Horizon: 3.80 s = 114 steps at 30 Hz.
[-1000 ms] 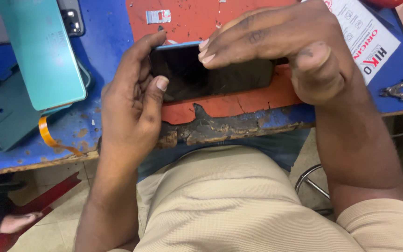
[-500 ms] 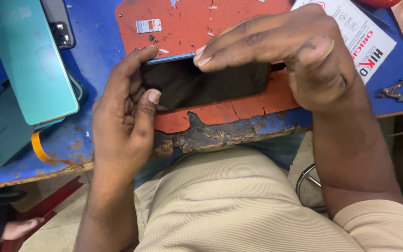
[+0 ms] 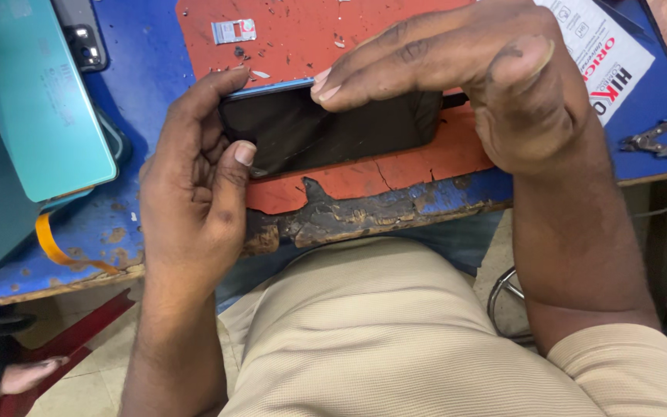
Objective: The person disassembles a smartphone, removes the back cover, and detaches the battery connector. They then place a new battery into the device and reconnect the battery connector.
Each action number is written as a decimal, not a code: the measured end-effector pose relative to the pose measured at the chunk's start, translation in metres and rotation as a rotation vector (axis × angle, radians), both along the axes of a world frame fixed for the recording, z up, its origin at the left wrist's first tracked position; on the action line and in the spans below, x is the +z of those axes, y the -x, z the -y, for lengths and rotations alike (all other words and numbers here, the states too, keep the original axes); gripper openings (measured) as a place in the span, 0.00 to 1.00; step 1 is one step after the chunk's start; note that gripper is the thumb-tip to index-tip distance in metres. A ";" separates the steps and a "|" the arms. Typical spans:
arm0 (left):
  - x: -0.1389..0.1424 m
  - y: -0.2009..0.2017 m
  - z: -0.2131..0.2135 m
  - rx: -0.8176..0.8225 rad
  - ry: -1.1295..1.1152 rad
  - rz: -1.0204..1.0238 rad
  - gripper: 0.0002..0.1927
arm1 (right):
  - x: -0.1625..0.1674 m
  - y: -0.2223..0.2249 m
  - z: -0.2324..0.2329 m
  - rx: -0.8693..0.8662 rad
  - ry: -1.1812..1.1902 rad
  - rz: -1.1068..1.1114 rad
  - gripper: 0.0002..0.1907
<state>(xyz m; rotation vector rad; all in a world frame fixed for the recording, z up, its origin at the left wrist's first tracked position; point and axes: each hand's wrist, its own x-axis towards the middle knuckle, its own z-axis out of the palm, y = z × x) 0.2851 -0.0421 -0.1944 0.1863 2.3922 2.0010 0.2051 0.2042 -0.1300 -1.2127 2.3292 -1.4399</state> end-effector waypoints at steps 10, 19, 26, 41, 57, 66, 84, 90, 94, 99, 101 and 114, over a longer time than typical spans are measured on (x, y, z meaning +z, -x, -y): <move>0.003 -0.002 -0.002 0.023 -0.039 0.062 0.23 | -0.001 -0.003 -0.003 -0.008 0.022 0.021 0.58; -0.009 -0.013 0.010 -0.006 -0.042 0.021 0.26 | -0.003 -0.001 -0.003 0.030 0.021 0.020 0.58; -0.008 -0.013 0.016 -0.007 -0.024 0.043 0.28 | 0.006 -0.004 0.005 -0.005 0.015 0.057 0.57; 0.005 -0.008 0.016 -0.016 0.025 0.030 0.30 | -0.004 -0.006 0.001 -0.029 0.018 0.050 0.57; 0.007 -0.010 0.018 -0.010 0.006 -0.015 0.25 | -0.009 -0.001 -0.006 -0.048 -0.379 0.099 0.19; 0.001 -0.014 0.020 -0.034 0.071 -0.135 0.22 | -0.014 -0.003 -0.011 -0.028 -0.442 -0.014 0.17; 0.013 -0.010 0.006 -0.032 0.101 -0.132 0.21 | 0.000 -0.014 -0.002 -0.097 -0.178 -0.162 0.18; 0.014 -0.011 0.007 -0.044 0.081 -0.144 0.21 | 0.002 -0.016 0.006 -0.078 -0.180 -0.209 0.15; 0.012 -0.011 0.008 -0.037 0.110 -0.143 0.22 | -0.001 -0.016 0.007 -0.066 -0.230 -0.207 0.16; 0.013 -0.013 0.007 -0.042 0.125 -0.168 0.21 | -0.005 -0.016 0.004 -0.061 -0.296 -0.227 0.17; 0.013 -0.013 0.005 -0.030 0.138 -0.162 0.22 | -0.005 -0.016 0.003 -0.050 -0.265 -0.241 0.17; 0.011 -0.014 0.004 -0.042 0.079 -0.162 0.23 | 0.011 -0.054 0.025 -0.331 -0.300 -0.572 0.16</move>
